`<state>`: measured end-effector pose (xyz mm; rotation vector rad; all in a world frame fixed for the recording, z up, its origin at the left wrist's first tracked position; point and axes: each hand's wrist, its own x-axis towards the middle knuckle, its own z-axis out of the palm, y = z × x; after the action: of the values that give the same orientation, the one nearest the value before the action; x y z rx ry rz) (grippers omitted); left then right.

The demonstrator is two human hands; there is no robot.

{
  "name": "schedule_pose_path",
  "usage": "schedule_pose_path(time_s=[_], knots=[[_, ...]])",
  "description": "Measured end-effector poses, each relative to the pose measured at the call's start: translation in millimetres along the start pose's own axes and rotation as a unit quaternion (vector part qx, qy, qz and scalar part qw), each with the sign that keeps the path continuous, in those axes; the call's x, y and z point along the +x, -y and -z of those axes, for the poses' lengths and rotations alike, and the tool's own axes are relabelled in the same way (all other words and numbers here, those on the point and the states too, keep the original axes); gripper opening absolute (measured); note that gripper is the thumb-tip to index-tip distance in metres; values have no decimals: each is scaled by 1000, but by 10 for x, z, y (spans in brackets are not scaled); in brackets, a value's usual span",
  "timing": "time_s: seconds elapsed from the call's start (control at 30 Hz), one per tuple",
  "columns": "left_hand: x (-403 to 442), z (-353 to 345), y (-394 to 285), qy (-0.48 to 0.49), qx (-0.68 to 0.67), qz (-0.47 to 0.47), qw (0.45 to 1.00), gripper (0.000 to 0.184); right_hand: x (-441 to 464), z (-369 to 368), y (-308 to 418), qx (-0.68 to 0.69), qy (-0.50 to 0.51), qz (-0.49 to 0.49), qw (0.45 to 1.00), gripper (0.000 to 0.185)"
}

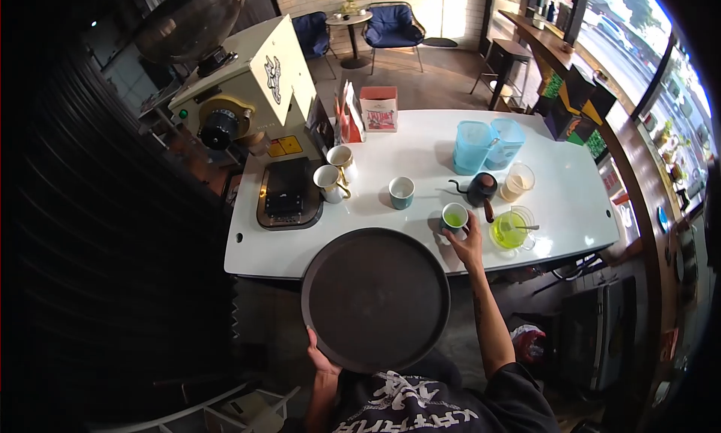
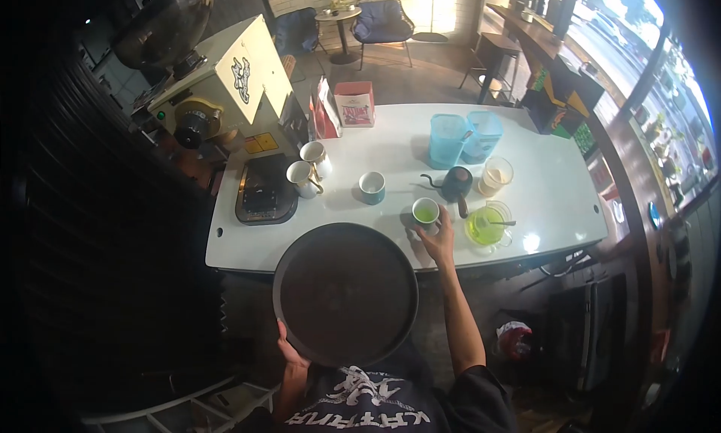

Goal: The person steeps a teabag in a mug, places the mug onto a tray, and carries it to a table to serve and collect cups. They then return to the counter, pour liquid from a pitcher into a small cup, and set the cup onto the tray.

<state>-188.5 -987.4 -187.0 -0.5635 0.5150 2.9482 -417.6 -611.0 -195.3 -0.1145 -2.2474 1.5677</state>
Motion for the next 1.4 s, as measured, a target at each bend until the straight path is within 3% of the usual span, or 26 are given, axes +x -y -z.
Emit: schedule_pose_path(time_s=[0.2,0.33,0.43,0.5,0.6,0.93,1.2,1.4], knots=[[-5,-95,226,-14,2,-36,999,62,132,-70,-1,25,19,9,999,65],[-3,32,314,-64,11,-76,995,61,98,13,346,-42,32,-1,999,59],[0,-68,338,-22,-15,-75,997,61,24,81,840,-38,75,-8,996,58],[-1,-51,322,18,-47,-68,996,61,-50,68,1108,-82,70,94,990,52],[-59,26,226,63,-74,-69,993,60,-160,-2,1525,-52,127,85,987,54],[-574,100,-293,5,-87,-98,991,58,-1099,-860,2453,-18,352,107,930,65],[-1153,381,-848,2,-82,-198,977,59,-1906,-1690,2786,14,448,140,883,59],[-1573,785,-1178,-28,-125,-257,958,58,-2313,-2336,2948,26,536,184,824,67]])
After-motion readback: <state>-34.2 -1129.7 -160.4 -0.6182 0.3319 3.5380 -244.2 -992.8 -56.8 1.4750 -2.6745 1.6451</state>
